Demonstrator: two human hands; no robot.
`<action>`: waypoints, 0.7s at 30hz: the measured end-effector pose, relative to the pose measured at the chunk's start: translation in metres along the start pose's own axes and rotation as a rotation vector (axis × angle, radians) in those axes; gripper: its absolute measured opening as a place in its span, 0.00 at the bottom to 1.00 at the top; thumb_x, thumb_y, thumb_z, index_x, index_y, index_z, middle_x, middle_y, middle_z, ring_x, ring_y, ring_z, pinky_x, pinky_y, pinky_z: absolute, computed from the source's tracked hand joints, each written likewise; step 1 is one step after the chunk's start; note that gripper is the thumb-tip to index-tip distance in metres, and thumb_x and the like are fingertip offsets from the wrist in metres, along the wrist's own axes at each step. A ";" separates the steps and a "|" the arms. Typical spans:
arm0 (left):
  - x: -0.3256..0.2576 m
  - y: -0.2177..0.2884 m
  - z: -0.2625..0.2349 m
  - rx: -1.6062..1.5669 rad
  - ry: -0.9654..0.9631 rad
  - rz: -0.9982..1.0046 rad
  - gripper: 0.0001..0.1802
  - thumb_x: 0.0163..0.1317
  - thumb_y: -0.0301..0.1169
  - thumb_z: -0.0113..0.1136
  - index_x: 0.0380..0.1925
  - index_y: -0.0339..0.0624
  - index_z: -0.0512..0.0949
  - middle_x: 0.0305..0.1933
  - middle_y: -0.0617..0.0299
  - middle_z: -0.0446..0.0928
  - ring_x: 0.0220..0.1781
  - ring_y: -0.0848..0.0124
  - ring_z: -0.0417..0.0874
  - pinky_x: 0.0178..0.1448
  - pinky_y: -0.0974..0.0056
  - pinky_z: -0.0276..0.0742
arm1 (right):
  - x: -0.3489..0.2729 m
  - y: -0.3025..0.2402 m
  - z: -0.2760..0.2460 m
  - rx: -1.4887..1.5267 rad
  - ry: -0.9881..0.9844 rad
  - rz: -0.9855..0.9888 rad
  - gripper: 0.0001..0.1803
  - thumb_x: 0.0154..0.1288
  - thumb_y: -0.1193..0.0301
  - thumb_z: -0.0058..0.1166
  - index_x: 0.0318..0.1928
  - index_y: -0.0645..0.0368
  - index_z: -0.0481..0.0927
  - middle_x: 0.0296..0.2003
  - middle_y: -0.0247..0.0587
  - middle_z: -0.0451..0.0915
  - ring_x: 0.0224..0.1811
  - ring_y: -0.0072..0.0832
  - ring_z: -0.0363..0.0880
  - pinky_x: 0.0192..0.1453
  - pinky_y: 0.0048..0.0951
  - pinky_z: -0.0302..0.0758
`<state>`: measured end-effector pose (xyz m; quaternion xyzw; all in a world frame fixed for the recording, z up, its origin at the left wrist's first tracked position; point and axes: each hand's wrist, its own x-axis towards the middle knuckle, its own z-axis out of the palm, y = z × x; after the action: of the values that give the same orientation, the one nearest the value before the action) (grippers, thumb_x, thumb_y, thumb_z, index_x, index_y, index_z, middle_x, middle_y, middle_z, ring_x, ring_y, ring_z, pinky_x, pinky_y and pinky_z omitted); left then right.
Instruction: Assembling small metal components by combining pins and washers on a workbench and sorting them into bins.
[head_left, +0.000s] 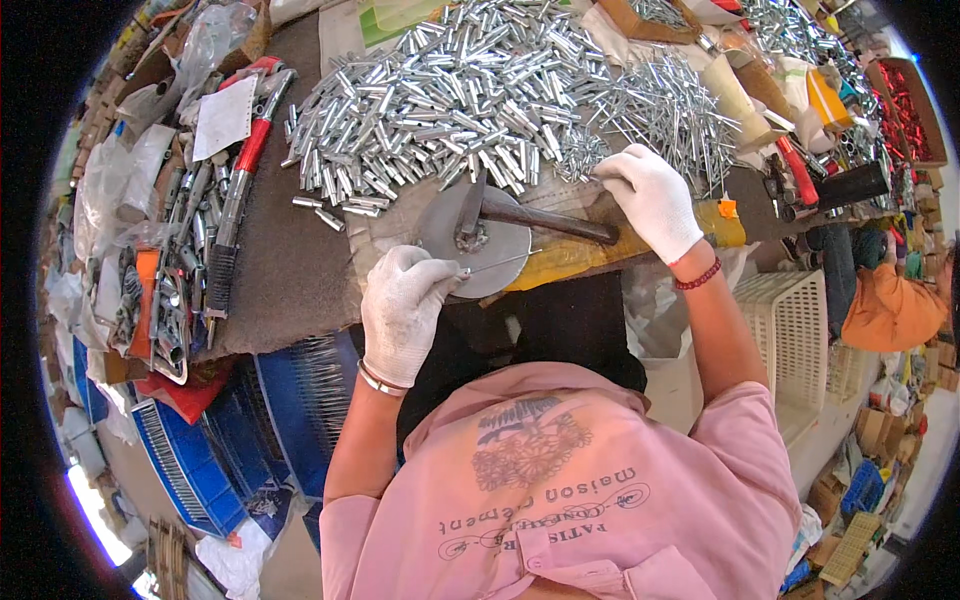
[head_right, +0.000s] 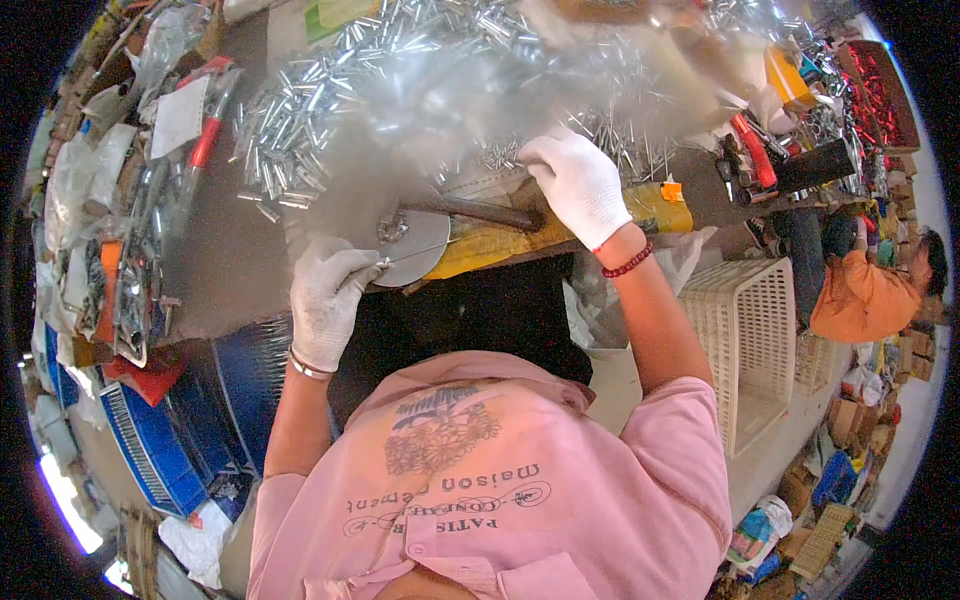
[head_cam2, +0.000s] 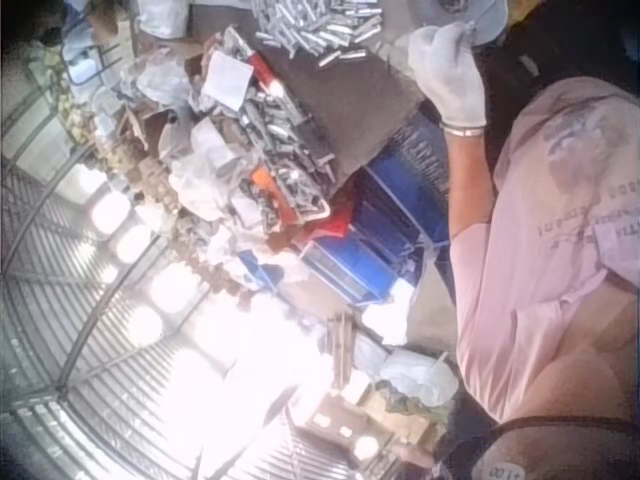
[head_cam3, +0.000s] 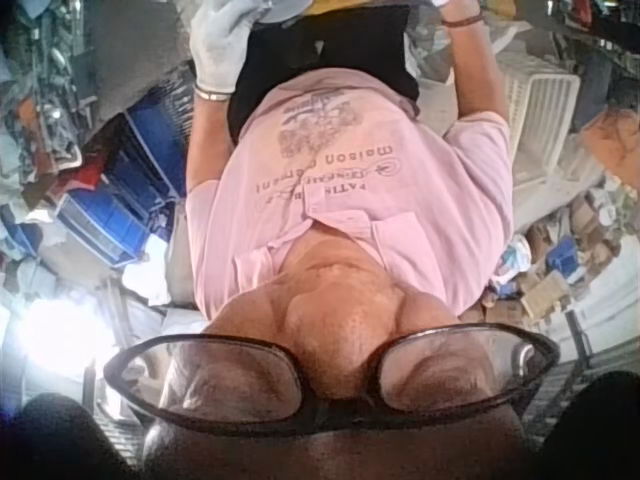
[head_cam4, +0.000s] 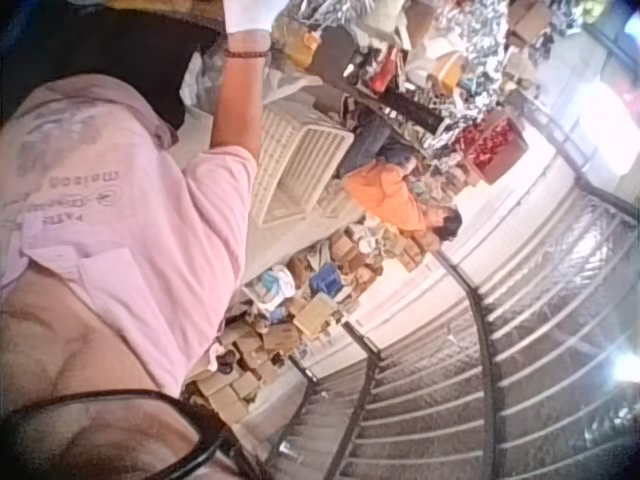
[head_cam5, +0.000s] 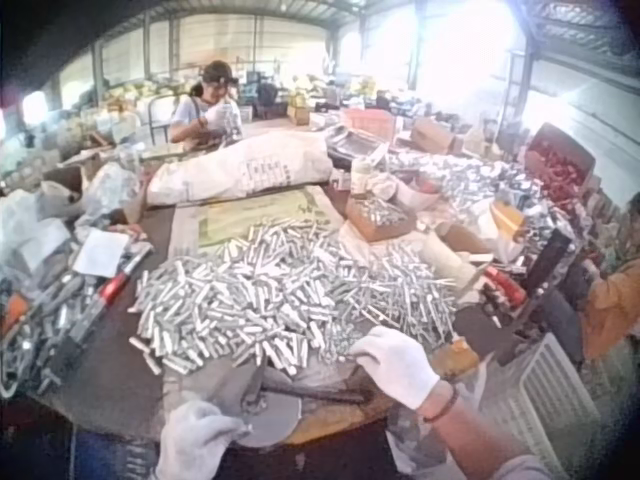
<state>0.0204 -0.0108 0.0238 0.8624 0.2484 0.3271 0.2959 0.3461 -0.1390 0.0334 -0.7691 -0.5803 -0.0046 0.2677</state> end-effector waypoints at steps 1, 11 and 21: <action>0.000 0.000 0.000 -0.002 0.002 -0.002 0.10 0.53 0.25 0.79 0.36 0.47 0.88 0.36 0.57 0.81 0.41 0.54 0.85 0.45 0.54 0.80 | -0.001 0.000 0.000 -0.001 0.000 0.001 0.07 0.65 0.76 0.66 0.42 0.53 0.90 0.39 0.41 0.83 0.45 0.42 0.85 0.50 0.39 0.82; -0.001 -0.001 -0.002 0.014 -0.004 0.012 0.10 0.53 0.25 0.78 0.36 0.46 0.88 0.35 0.57 0.81 0.40 0.55 0.85 0.45 0.54 0.80 | 0.014 -0.002 0.005 -0.126 -0.068 -0.233 0.02 0.66 0.71 0.66 0.38 0.51 0.88 0.36 0.36 0.81 0.44 0.39 0.84 0.49 0.39 0.82; -0.008 -0.014 0.003 0.067 -0.040 -0.002 0.09 0.55 0.27 0.76 0.35 0.50 0.87 0.37 0.60 0.80 0.43 0.54 0.84 0.48 0.53 0.80 | 0.010 -0.075 0.006 0.163 -0.098 -0.245 0.03 0.68 0.75 0.63 0.41 0.57 0.85 0.38 0.43 0.81 0.46 0.44 0.84 0.53 0.41 0.80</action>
<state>0.0142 -0.0071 0.0087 0.8778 0.2542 0.3012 0.2721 0.2804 -0.1137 0.0617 -0.6676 -0.6807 0.0473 0.2981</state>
